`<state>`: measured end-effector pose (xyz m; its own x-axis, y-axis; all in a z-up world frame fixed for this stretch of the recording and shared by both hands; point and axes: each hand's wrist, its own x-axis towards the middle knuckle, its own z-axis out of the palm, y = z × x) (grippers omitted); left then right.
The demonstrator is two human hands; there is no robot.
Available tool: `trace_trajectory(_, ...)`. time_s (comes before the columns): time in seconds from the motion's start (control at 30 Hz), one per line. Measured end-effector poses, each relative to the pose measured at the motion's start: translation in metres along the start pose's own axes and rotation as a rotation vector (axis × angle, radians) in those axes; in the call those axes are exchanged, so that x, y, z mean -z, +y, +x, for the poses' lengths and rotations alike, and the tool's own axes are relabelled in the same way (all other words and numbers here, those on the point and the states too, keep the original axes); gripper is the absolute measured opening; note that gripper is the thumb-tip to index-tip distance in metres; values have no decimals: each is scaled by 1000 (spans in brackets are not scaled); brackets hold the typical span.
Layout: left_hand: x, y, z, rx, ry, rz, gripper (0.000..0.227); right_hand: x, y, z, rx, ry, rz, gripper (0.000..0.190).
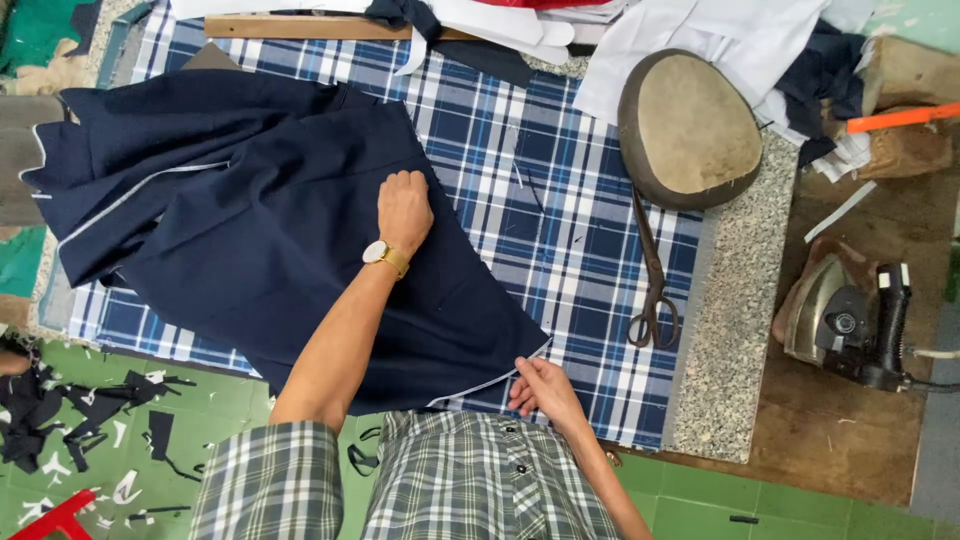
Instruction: The person cuts a dark blue garment with shears, places a curved pressing tool under the fabric, and irons the area with a steam iron. They repeat the process on another section, then use a red brush to sweep the work surface.
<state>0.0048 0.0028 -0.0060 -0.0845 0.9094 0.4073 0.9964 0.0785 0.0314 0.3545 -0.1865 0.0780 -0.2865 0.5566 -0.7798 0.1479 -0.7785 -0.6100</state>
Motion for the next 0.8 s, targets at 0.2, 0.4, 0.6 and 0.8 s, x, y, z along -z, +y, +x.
trace_trajectory(0.2, 81, 121, -63, -63, -134, -465, 15, 17, -2, -11, 39, -81, 64, 42)
trace_trajectory(0.4, 163, 225, -132, -33, -252, -926, 14, 56, 12, -8, 72, -60, -73, 46)
trace_trajectory(0.6, 234, 226, -142, -160, -405, -1168, 20, 94, -47, -41, 140, 205, -288, 37)
trace_trajectory(0.8, 251, 178, -178, 3, -590, -985, 16, 129, -69, -51, 463, 560, -512, 29)
